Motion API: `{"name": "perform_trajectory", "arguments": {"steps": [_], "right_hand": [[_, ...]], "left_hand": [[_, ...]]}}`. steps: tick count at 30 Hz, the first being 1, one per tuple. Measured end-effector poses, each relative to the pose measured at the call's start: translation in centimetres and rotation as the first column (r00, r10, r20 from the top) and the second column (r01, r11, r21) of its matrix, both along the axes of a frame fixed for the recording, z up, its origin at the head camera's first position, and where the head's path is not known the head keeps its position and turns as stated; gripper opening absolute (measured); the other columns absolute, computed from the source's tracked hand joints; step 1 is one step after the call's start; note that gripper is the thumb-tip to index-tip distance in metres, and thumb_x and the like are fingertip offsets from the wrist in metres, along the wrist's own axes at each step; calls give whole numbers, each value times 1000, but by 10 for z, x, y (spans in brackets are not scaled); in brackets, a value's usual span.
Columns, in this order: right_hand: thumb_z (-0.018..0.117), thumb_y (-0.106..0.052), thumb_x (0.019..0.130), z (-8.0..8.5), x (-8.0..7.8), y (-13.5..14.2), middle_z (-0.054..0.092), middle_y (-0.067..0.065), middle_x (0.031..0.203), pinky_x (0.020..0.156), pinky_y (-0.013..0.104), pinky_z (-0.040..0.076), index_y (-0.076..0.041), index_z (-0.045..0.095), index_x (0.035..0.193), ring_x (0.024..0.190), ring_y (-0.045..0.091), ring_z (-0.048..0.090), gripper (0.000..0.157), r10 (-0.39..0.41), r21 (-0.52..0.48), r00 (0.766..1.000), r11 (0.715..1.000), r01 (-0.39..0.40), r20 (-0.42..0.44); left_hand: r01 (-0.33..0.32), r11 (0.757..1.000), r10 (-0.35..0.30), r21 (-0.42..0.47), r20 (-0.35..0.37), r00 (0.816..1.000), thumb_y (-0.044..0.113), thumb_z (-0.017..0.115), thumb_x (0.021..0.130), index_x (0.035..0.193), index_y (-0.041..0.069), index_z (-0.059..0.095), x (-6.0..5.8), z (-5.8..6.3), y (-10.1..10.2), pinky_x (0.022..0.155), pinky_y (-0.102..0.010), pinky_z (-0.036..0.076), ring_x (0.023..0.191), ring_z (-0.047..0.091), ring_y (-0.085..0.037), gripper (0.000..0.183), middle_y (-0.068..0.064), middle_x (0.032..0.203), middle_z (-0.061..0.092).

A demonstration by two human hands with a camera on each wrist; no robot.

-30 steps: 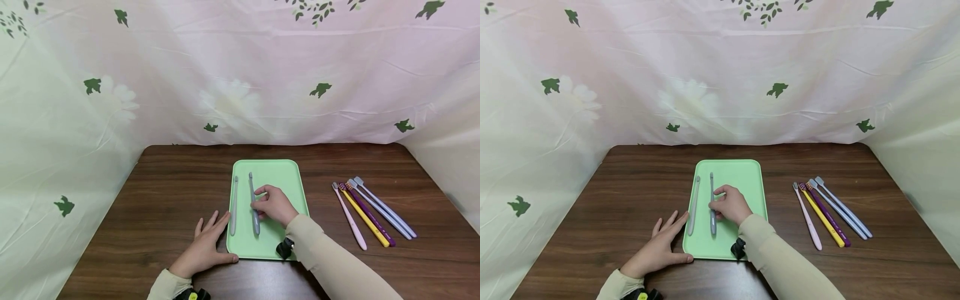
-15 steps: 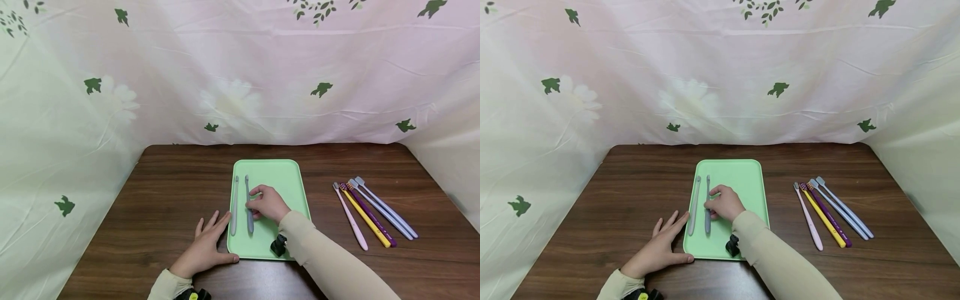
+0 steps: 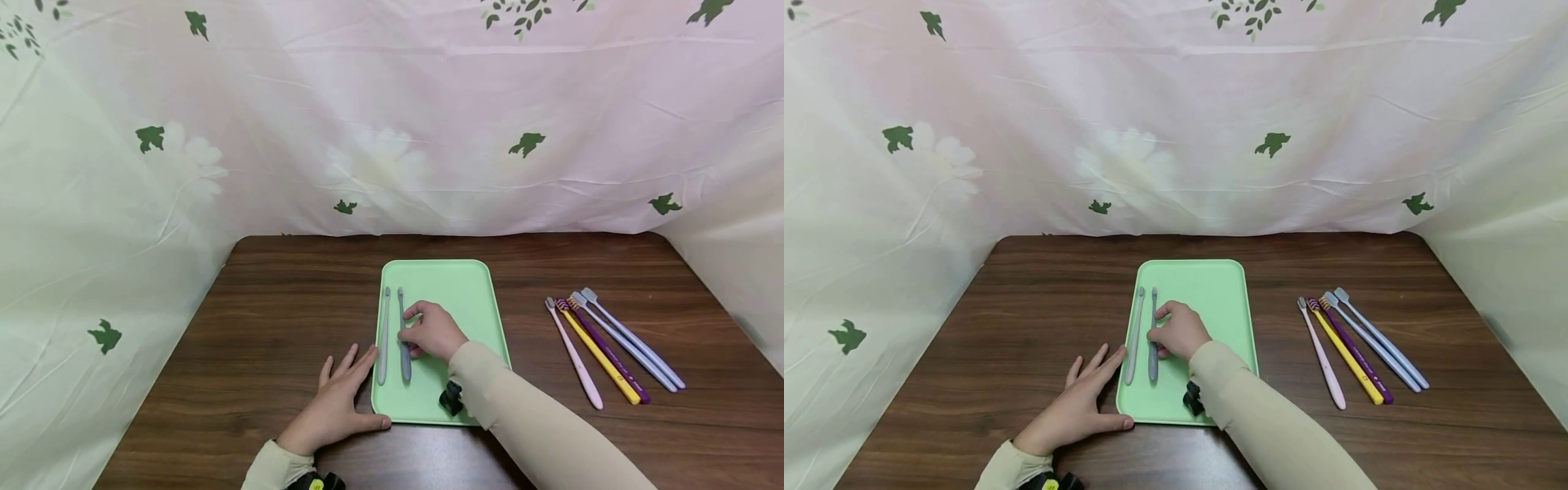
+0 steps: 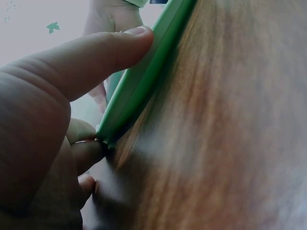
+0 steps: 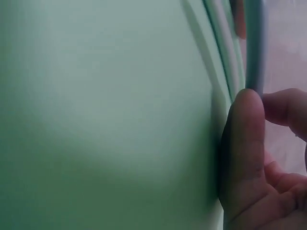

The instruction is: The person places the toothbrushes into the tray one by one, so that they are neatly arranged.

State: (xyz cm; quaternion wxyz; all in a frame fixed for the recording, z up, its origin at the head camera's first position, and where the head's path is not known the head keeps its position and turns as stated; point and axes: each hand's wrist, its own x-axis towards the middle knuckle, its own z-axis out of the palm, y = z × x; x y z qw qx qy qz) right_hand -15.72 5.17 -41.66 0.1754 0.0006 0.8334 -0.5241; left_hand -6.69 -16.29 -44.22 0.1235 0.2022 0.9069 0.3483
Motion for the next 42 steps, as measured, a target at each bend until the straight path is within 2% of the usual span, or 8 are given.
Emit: {"name": "perform_trajectory", "arguments": {"steps": [4, 12, 24, 35, 42], "right_hand": [[73, -8, 84, 2, 1, -2, 67, 6, 70, 59, 28, 54, -4, 62, 115, 52, 14, 65, 34, 17, 70, 999, 997, -15, -28], [72, -8, 86, 4, 1, -2, 66, 6, 66, 63, 26, 52, -4, 63, 112, 52, 14, 65, 29, 29, 104, 999, 994, -26, -27], [72, -7, 89, 4, 1, -1, 66, 8, 72, 62, 27, 55, -1, 66, 113, 54, 14, 66, 25, 27, 77, 1000, 997, -26, -6], [71, -5, 90, 4, 2, -4, 66, 7, 72, 59, 27, 55, 0, 65, 111, 53, 12, 66, 22, 43, 58, 999, 997, -41, -27], [71, -5, 91, 5, 3, -3, 66, 7, 74, 60, 28, 57, -1, 65, 110, 54, 14, 66, 21, 42, 45, 999, 998, -41, -33]], "left_hand": [[2, 1000, -2, 4, 3, 1000, 56, 82, 76, 161, 13, 25, 0, 1, 0, 114, -63, -9, 154, 9, -33, 111, -7, 162, 31], [1, 1000, -1, 2, 2, 1000, 56, 82, 77, 161, 13, 25, 0, 1, 0, 114, -63, -9, 154, 9, -33, 111, -7, 162, 31], [3, 1000, -3, 1, 9, 1000, 59, 80, 77, 161, 15, 24, -1, -1, 1, 114, -63, -10, 154, 8, -31, 111, -6, 163, 29], [3, 1000, -3, -2, -17, 1000, 58, 81, 76, 161, 13, 26, 0, -2, 0, 114, -64, -8, 153, 10, -33, 111, -7, 162, 31], [5, 1000, -5, 2, -9, 1000, 59, 81, 76, 161, 13, 25, 0, -1, 0, 114, -64, -9, 154, 9, -33, 111, -7, 162, 31]]}}
